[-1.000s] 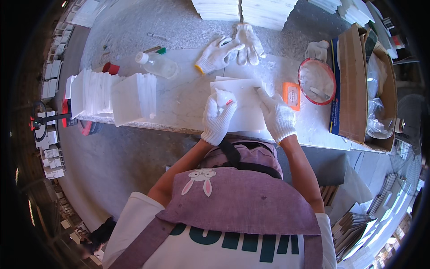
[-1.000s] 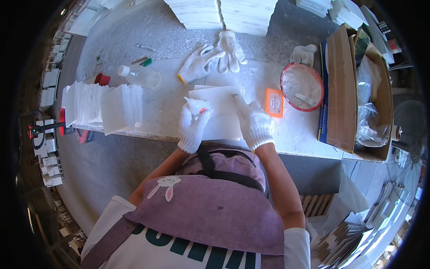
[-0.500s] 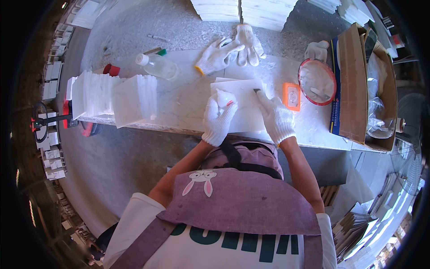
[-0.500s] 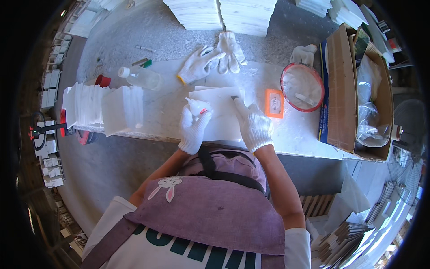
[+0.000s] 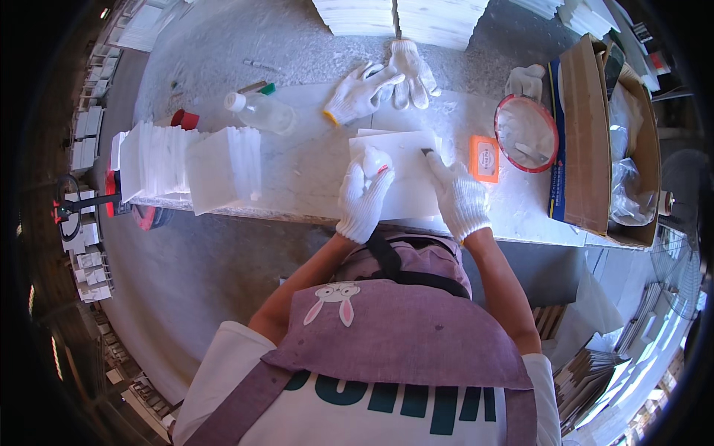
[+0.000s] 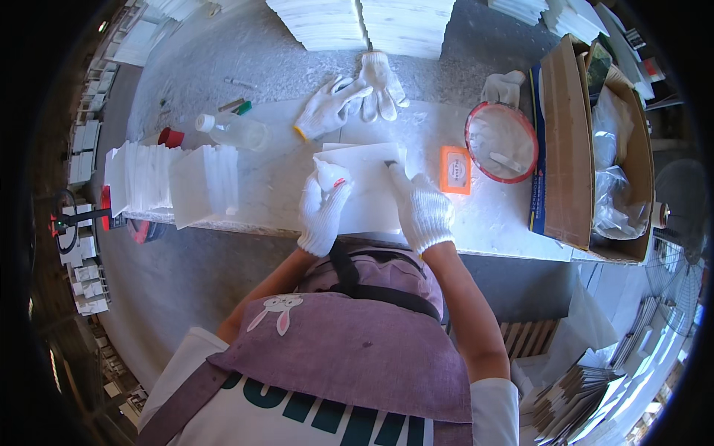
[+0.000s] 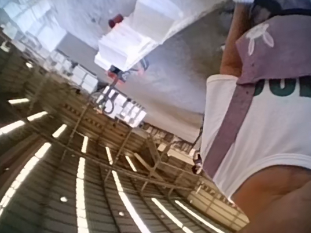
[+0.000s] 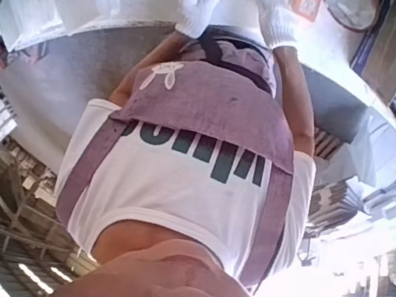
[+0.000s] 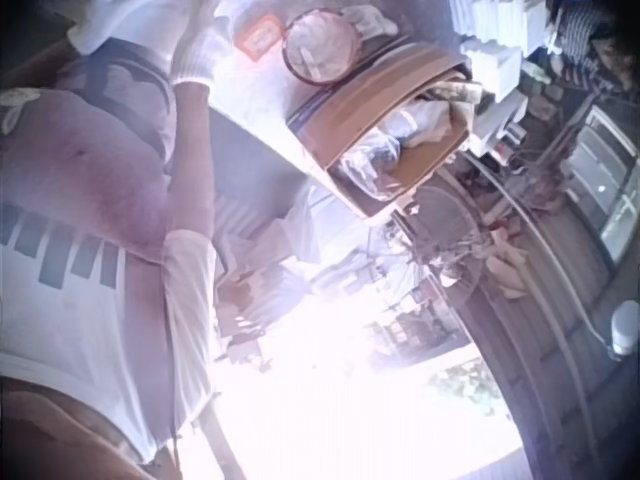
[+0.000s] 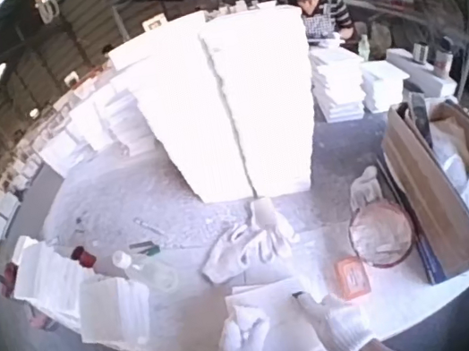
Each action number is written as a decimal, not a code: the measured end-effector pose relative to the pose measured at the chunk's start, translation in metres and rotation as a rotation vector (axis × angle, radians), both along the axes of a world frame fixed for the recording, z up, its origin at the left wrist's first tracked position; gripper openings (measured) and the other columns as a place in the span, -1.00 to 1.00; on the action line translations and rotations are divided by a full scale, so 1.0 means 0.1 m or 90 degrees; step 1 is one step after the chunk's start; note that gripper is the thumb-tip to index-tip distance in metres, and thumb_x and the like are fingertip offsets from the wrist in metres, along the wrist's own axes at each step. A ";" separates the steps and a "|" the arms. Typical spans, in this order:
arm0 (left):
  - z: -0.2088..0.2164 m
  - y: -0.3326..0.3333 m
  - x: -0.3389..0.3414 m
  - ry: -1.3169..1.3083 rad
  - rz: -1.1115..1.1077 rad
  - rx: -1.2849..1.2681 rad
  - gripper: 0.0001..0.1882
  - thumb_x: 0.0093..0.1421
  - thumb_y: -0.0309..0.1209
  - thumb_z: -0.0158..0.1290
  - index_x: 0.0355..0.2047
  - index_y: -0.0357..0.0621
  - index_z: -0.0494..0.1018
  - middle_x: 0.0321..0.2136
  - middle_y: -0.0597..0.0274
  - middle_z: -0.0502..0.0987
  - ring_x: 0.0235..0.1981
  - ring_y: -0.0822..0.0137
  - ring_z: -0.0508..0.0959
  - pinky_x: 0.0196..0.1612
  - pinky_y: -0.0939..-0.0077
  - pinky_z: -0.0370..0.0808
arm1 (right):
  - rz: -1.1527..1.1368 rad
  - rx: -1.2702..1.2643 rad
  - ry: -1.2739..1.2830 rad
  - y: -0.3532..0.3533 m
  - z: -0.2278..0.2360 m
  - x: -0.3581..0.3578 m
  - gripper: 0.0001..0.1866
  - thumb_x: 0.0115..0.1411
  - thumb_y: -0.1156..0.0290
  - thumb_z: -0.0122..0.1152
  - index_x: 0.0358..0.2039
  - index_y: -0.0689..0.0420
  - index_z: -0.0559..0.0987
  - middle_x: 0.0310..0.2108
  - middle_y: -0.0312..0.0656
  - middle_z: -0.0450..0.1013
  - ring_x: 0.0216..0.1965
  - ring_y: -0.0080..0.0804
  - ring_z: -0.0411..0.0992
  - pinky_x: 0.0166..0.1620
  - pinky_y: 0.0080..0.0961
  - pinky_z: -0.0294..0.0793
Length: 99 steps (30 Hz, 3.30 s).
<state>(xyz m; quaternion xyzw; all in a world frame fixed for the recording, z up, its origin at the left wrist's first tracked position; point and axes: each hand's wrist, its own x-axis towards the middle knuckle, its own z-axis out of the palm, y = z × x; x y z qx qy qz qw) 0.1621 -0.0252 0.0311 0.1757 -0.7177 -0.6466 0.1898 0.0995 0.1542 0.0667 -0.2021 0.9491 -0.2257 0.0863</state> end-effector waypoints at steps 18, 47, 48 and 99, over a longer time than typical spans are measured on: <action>0.28 -0.27 -0.06 -0.034 -0.103 -0.642 -0.61 0.16 -0.38 0.18 0.03 -0.07 0.50 -0.07 0.09 0.52 -0.08 0.05 0.53 -0.02 0.24 0.46 | -0.119 -0.245 -0.158 0.33 -0.04 0.61 -0.56 0.24 0.36 0.19 0.15 -0.06 0.51 -0.39 -0.05 0.47 -0.37 -0.16 0.49 -0.26 -0.31 0.49; 0.26 -0.21 -0.12 -0.044 -0.114 -0.928 -0.58 0.11 -0.28 0.12 0.03 0.13 0.53 -0.20 0.26 0.47 -0.20 0.15 0.48 -0.14 0.16 0.39 | -0.172 -0.287 -0.212 0.47 0.03 0.61 -0.57 0.23 0.33 0.20 0.14 -0.05 0.52 -0.29 0.00 0.51 -0.26 -0.07 0.52 -0.17 -0.31 0.49; 0.25 -0.21 -0.12 -0.044 -0.113 -0.930 -0.58 0.11 -0.28 0.12 0.02 0.14 0.53 -0.20 0.27 0.47 -0.20 0.15 0.48 -0.14 0.16 0.39 | -0.172 -0.286 -0.213 0.47 0.03 0.61 -0.57 0.23 0.32 0.20 0.14 -0.05 0.52 -0.29 0.00 0.51 -0.26 -0.07 0.52 -0.16 -0.31 0.49; 0.22 -0.23 -0.06 -0.026 0.075 -0.098 -0.61 0.23 -0.40 0.17 0.04 -0.21 0.36 -0.21 0.17 0.51 -0.18 0.39 0.51 -0.16 0.48 0.47 | -0.067 -0.169 -0.143 -0.10 0.23 0.24 -0.54 0.22 0.25 0.17 0.16 -0.16 0.49 -0.31 0.03 0.50 -0.29 0.02 0.51 -0.19 -0.20 0.51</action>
